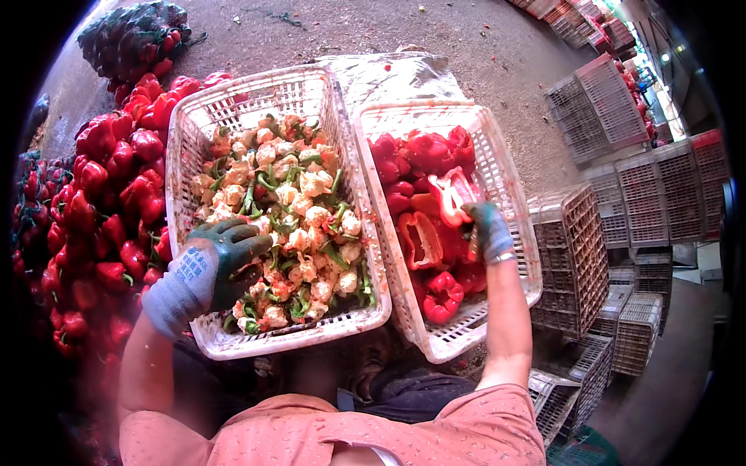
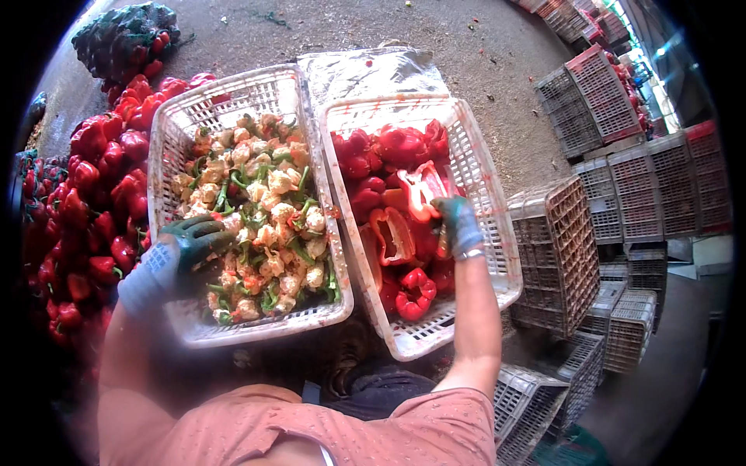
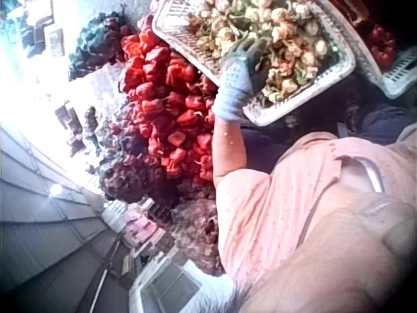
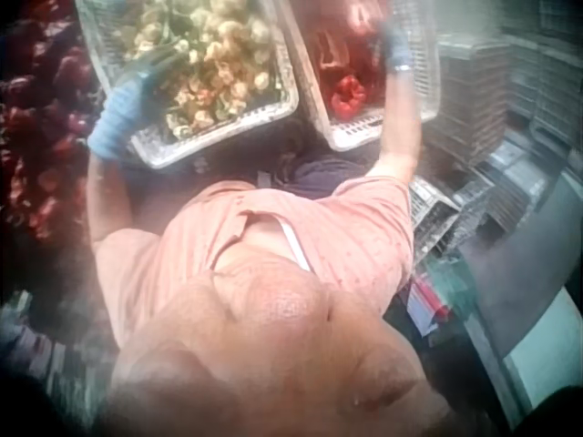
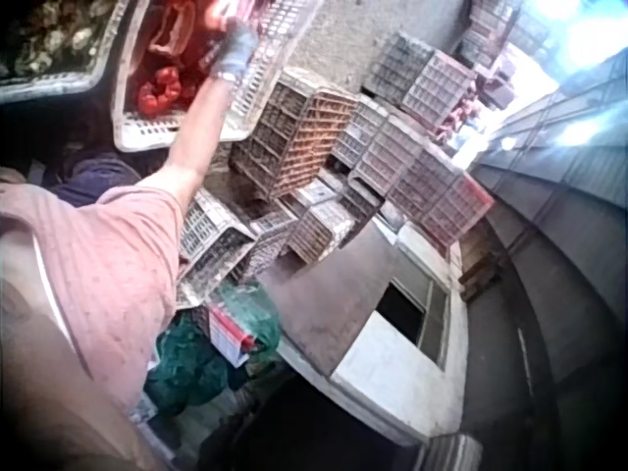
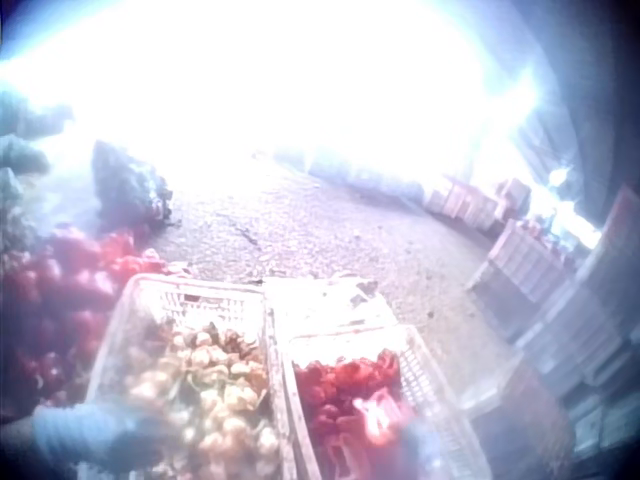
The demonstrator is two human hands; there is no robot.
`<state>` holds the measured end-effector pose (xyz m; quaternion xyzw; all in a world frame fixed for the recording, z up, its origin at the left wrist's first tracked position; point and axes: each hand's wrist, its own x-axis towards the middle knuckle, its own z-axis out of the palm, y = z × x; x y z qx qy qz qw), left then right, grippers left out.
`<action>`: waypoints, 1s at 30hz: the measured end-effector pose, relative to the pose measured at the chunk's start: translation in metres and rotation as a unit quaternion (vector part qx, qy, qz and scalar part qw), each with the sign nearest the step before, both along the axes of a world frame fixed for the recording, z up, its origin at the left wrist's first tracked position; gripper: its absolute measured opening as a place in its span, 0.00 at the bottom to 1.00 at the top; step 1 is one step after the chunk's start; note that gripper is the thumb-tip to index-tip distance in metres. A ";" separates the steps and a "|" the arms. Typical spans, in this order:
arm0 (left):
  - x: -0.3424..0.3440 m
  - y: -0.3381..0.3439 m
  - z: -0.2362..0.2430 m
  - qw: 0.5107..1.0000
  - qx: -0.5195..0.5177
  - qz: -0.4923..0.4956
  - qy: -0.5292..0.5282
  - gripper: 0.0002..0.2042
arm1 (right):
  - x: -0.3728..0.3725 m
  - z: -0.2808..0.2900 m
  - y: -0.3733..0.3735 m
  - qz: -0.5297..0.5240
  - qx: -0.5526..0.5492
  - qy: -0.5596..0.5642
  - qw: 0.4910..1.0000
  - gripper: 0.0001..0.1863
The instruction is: The person sits on the ground and uses a knife to cut the stems and cores out of red bell peppers. They place the removed cores into a white basket and the cleaned peppers into another basket.
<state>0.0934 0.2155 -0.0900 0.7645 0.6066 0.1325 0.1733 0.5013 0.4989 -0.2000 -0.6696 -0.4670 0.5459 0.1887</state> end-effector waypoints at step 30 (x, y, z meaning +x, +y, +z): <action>-0.147 -0.376 -0.108 0.639 0.142 0.745 -0.125 0.23 | -0.084 0.116 -0.093 0.185 0.007 0.104 0.977 0.18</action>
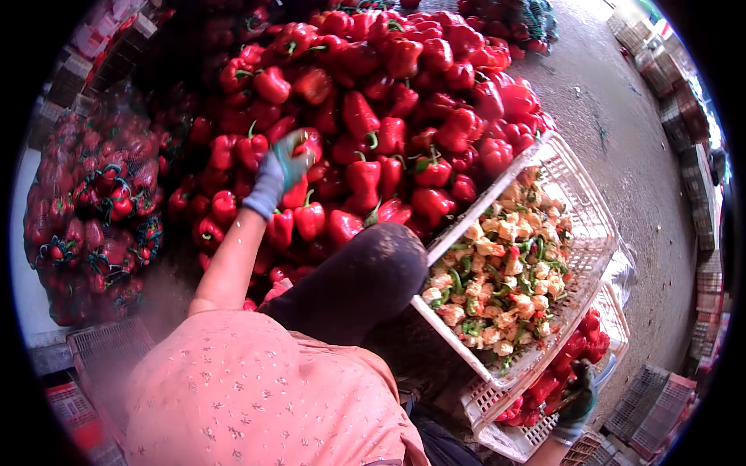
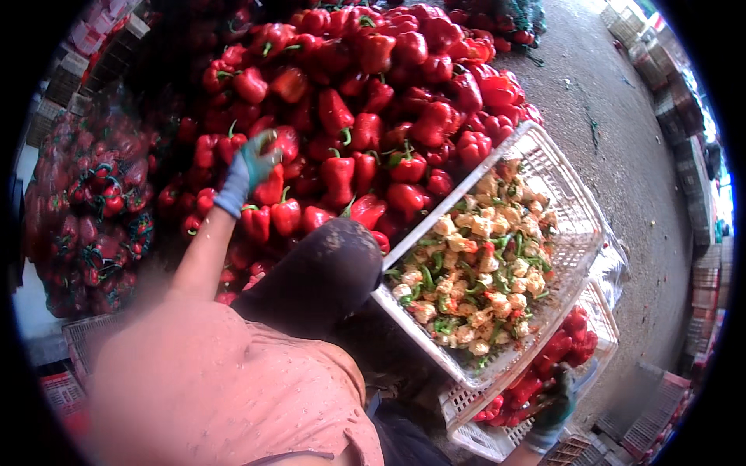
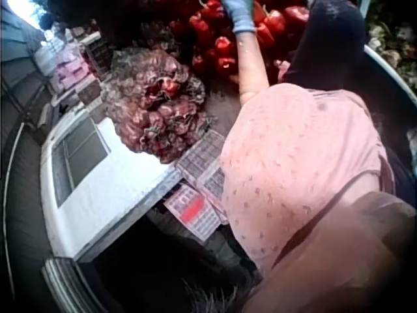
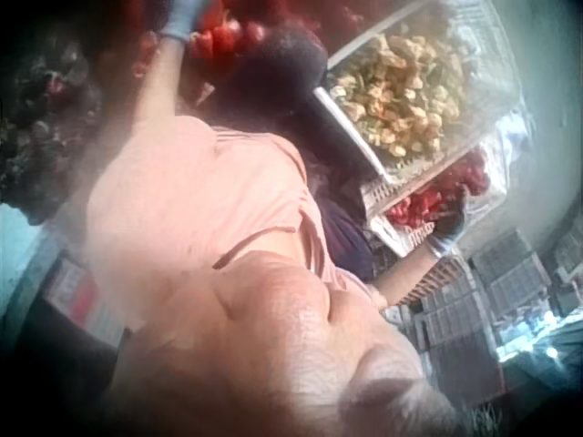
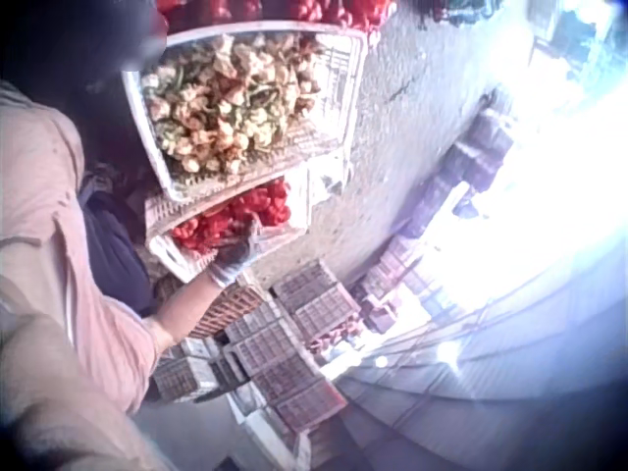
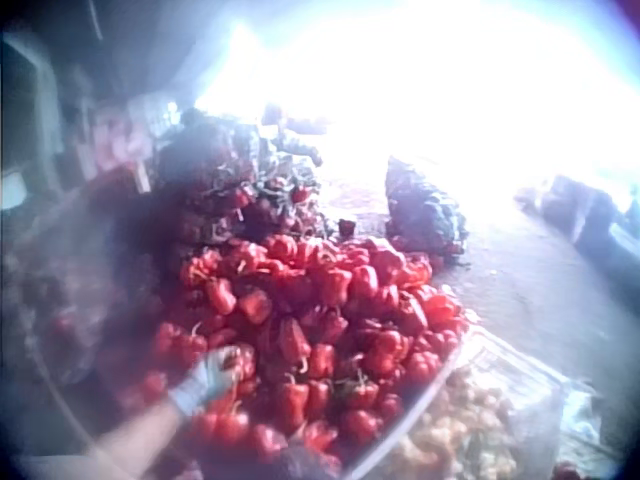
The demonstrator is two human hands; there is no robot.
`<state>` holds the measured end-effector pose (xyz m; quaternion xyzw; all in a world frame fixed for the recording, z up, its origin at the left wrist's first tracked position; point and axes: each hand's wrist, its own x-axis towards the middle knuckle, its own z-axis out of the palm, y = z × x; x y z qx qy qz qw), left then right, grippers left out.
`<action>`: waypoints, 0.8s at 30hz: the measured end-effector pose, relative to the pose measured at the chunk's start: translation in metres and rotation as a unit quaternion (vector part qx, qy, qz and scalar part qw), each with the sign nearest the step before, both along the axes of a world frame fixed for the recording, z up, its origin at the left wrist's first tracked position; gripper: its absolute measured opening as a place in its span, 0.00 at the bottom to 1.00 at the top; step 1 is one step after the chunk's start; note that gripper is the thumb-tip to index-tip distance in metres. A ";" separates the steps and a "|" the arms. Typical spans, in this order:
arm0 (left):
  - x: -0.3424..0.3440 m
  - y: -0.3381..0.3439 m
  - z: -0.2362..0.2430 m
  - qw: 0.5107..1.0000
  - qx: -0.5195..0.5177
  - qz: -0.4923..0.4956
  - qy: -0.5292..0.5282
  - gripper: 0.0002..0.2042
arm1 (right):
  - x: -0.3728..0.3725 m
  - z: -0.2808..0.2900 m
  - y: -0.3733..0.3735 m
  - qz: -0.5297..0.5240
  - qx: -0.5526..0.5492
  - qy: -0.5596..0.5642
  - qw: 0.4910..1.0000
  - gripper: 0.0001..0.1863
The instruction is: The person sits on the ground and uses a knife to cut the stems and cores out of red bell peppers. They place the removed cores into a white basket and the cleaned peppers into another basket.
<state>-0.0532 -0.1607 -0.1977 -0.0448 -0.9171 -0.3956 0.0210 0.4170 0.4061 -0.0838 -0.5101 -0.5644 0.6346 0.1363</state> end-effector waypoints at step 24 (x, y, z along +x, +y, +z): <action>0.005 0.096 -0.122 0.881 0.454 -0.020 -0.132 0.39 | -0.117 0.032 -0.300 0.171 0.004 -0.079 0.982 0.18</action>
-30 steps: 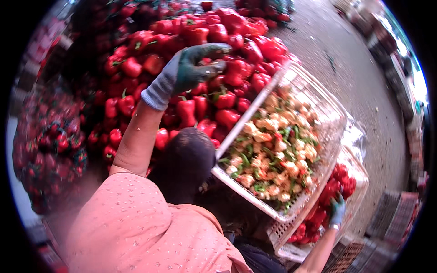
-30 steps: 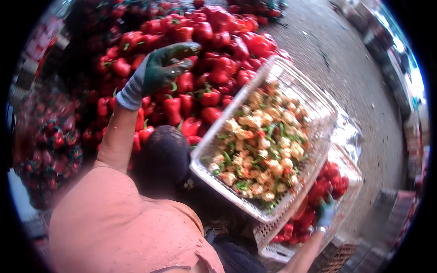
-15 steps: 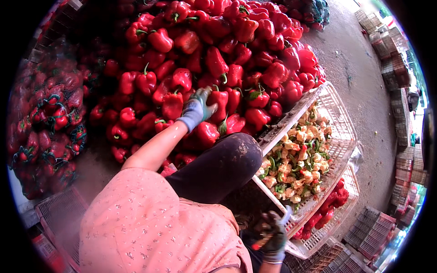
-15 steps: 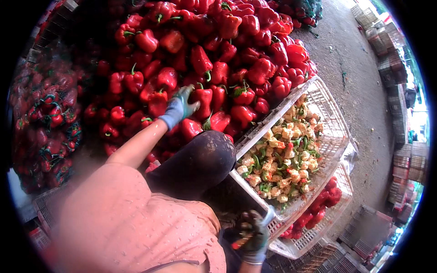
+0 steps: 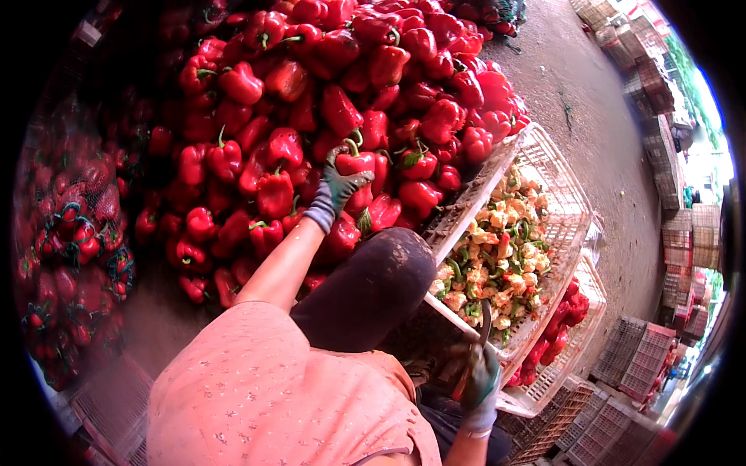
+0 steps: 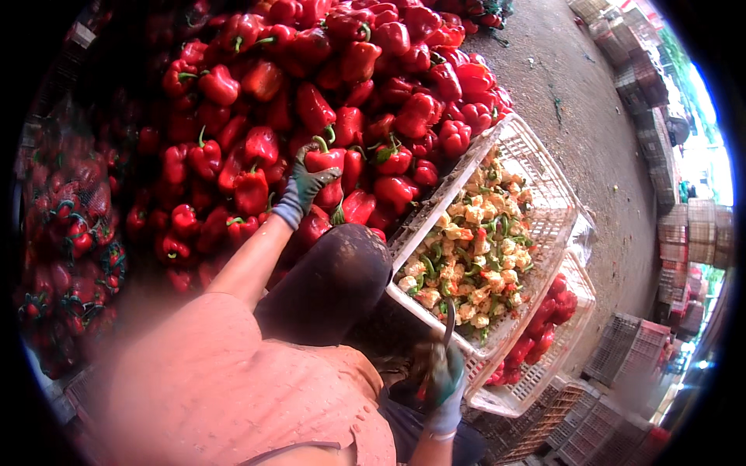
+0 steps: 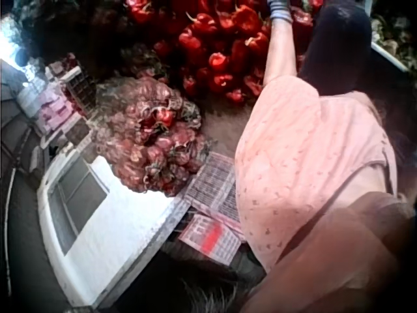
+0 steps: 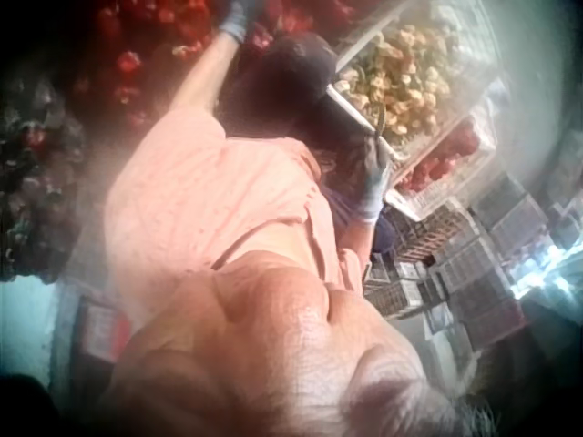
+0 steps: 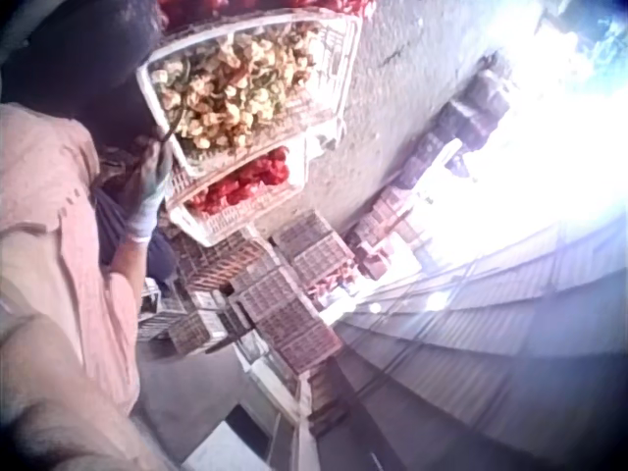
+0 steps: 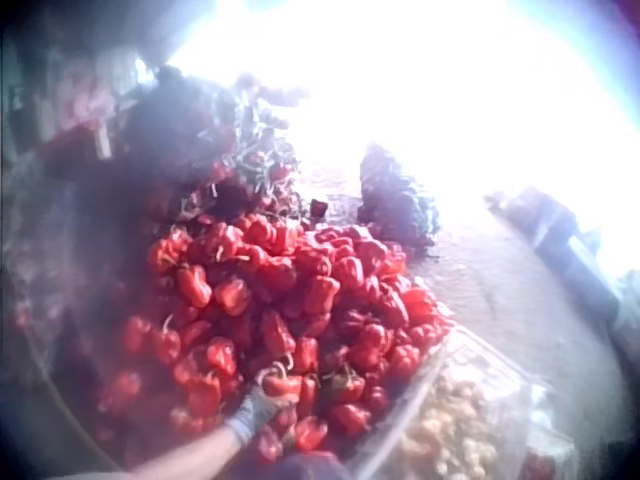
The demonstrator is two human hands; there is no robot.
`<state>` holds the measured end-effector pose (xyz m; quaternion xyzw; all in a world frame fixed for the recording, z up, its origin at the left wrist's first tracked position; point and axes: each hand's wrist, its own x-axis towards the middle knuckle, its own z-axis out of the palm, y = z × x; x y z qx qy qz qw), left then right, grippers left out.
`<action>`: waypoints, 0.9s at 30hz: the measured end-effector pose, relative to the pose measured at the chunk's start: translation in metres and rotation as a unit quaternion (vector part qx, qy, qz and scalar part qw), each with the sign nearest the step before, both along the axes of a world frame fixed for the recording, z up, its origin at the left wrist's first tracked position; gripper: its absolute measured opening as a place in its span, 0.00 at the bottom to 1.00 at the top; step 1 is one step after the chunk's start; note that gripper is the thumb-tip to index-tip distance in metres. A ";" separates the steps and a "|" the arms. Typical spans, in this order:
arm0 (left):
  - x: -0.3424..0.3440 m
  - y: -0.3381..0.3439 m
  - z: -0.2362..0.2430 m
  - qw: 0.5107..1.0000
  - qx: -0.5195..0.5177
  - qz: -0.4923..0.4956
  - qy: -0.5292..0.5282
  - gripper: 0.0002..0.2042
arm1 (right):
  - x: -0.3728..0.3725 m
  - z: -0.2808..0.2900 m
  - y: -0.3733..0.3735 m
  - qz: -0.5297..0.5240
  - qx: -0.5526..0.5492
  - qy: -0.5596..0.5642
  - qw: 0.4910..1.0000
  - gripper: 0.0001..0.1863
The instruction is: The person sits on the ground and uses a knife to cut the stems and cores out of red bell peppers. They place the removed cores into a white basket and the cleaned peppers into another basket.
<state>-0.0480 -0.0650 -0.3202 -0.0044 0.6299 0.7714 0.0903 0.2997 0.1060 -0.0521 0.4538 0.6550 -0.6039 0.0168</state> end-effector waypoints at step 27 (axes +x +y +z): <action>0.068 0.150 0.309 0.921 0.258 -0.292 0.028 0.30 | -0.072 -0.098 0.026 0.082 0.265 0.095 0.956 0.12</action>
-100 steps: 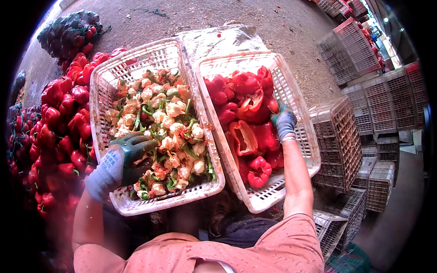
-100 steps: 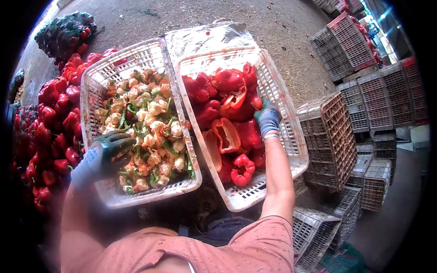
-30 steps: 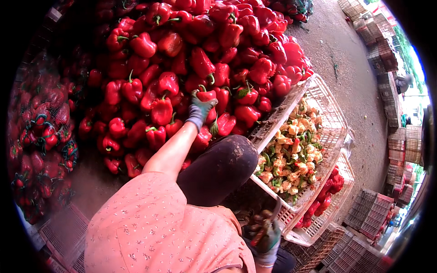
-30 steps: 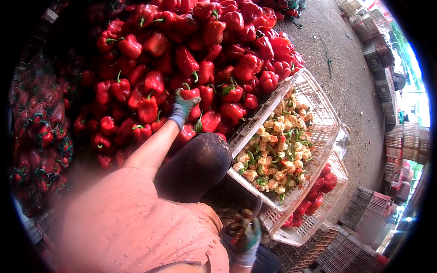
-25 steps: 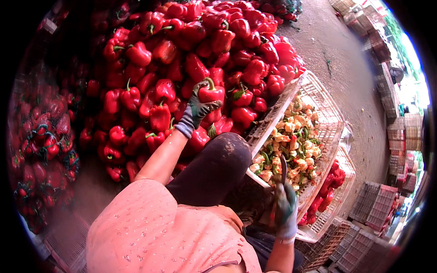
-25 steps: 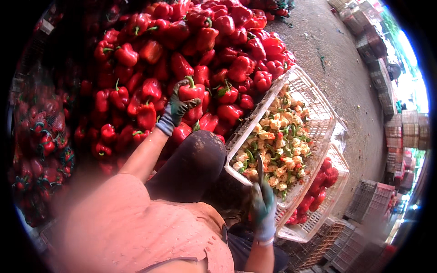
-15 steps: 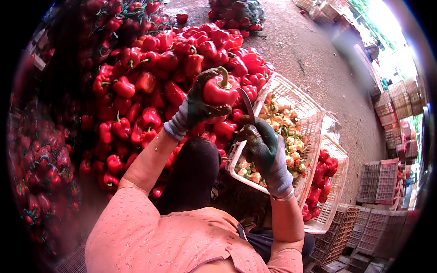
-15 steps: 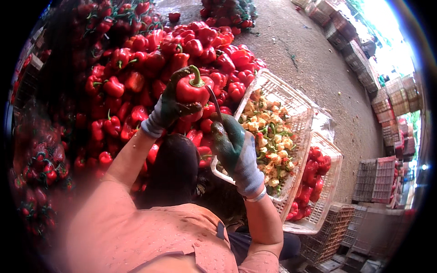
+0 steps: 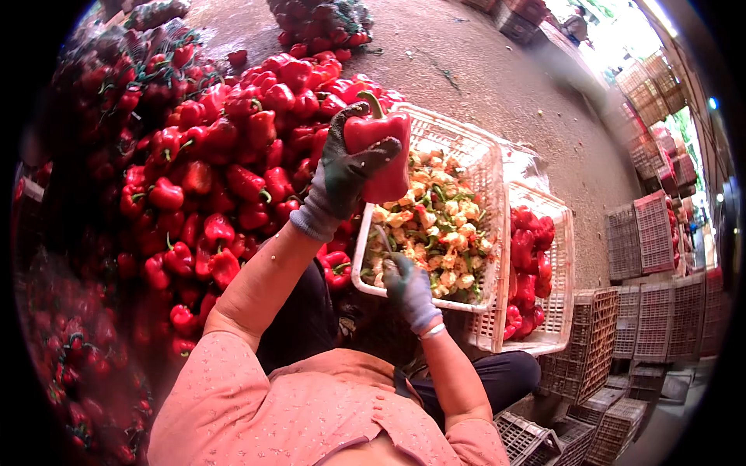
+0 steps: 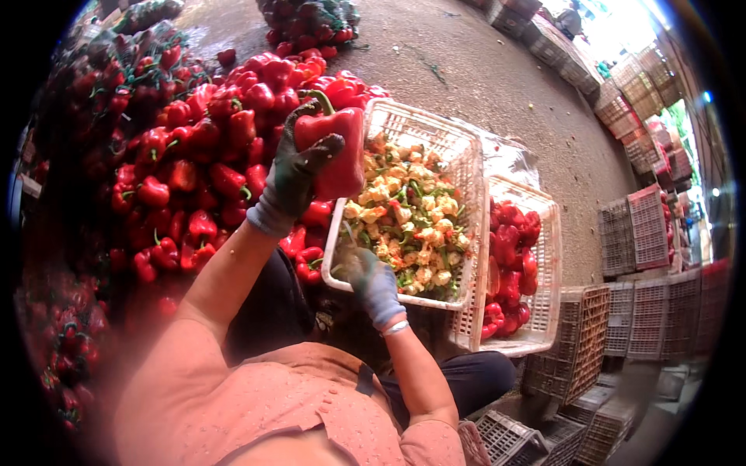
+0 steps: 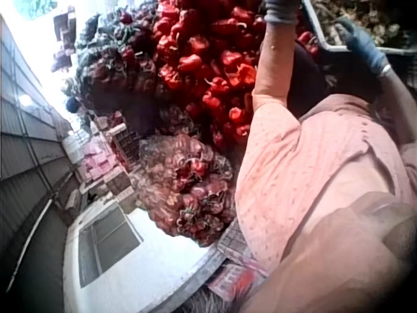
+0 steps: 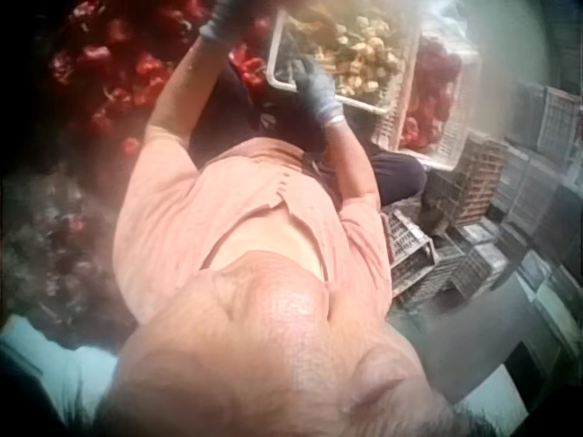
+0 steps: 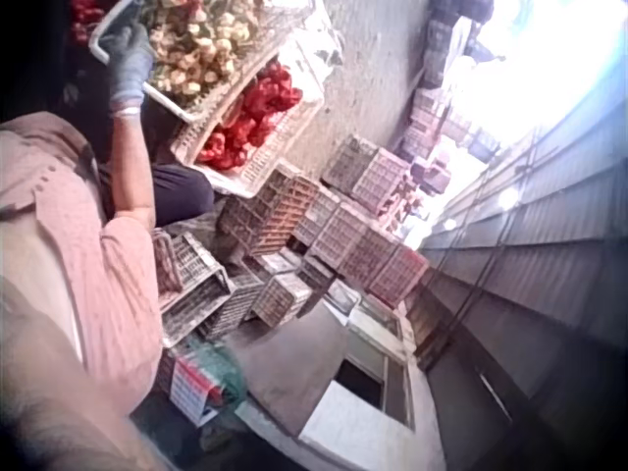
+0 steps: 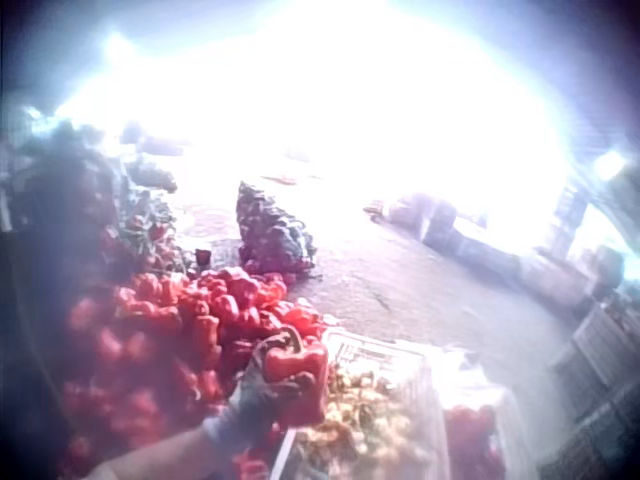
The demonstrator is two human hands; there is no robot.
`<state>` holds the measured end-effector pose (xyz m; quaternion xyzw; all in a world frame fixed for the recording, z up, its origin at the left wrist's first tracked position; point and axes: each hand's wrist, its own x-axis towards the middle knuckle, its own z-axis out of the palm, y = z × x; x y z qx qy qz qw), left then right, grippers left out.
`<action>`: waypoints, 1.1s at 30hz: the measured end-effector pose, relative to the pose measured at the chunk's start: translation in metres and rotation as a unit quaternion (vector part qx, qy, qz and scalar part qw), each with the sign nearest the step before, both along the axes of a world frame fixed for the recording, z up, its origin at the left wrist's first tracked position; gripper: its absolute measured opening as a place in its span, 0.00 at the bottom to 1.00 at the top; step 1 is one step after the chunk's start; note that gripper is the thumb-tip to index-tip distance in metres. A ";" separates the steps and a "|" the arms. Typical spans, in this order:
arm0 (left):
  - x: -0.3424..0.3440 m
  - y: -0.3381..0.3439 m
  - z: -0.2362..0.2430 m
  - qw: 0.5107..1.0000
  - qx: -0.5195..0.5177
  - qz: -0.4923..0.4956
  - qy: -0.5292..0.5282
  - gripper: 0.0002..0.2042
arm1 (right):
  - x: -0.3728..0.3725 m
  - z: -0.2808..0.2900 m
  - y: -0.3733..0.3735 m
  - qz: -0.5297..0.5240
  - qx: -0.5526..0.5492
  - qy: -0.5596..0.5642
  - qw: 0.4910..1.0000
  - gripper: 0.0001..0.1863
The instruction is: The person sits on the ground and uses a knife to cut the stems and cores out of red bell peppers. They place the removed cores into a white basket and the cleaned peppers into another basket.
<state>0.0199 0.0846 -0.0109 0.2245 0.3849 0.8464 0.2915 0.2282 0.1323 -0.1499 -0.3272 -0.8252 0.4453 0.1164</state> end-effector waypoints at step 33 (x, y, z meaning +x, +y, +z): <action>0.092 0.071 -0.076 0.899 -0.253 -0.295 0.201 0.33 | 0.074 0.062 0.118 -0.068 -0.135 0.101 0.983 0.43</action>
